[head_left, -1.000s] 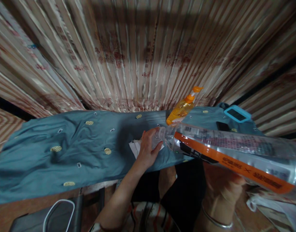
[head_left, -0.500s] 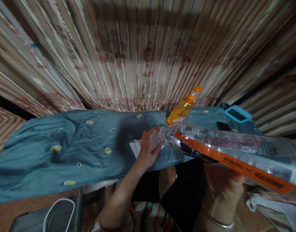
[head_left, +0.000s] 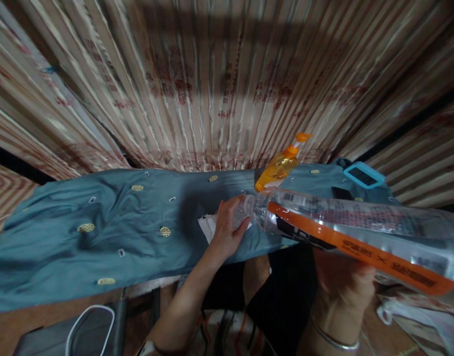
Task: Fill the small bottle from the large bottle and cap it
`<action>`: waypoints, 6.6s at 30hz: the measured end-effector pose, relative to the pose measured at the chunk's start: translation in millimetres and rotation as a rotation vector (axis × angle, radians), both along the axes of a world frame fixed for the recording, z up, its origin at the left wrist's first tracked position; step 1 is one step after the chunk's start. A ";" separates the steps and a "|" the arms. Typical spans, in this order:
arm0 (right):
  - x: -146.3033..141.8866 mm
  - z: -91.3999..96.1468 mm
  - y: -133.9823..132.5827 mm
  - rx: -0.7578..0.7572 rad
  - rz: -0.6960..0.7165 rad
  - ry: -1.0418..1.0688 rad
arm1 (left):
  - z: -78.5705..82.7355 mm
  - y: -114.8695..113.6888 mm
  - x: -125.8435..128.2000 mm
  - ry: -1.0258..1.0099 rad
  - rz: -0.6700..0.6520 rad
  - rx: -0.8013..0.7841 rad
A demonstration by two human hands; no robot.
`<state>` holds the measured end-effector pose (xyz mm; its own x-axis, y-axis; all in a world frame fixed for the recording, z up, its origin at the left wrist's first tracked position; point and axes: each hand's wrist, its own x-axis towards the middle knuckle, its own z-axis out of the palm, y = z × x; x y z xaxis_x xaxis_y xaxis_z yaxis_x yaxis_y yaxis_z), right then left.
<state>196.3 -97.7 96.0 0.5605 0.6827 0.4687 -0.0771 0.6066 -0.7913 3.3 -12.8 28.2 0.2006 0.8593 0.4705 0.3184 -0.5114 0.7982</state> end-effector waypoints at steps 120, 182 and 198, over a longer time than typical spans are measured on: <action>3.0 -2.0 0.2 0.045 0.048 -0.036 | 5.2 -2.6 -0.2 0.006 0.016 -0.057; -14.1 31.0 9.6 -0.089 -0.063 -0.014 | 5.6 -1.8 0.8 -0.026 0.013 -0.050; -15.8 34.1 8.3 -0.086 -0.070 -0.051 | 4.0 -1.7 -0.1 -0.032 0.003 -0.071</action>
<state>180.5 -89.4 130.0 0.5849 0.6820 0.4391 0.0047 0.5385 -0.8426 3.2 -14.5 32.3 0.1833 0.8913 0.4147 0.2935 -0.4522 0.8423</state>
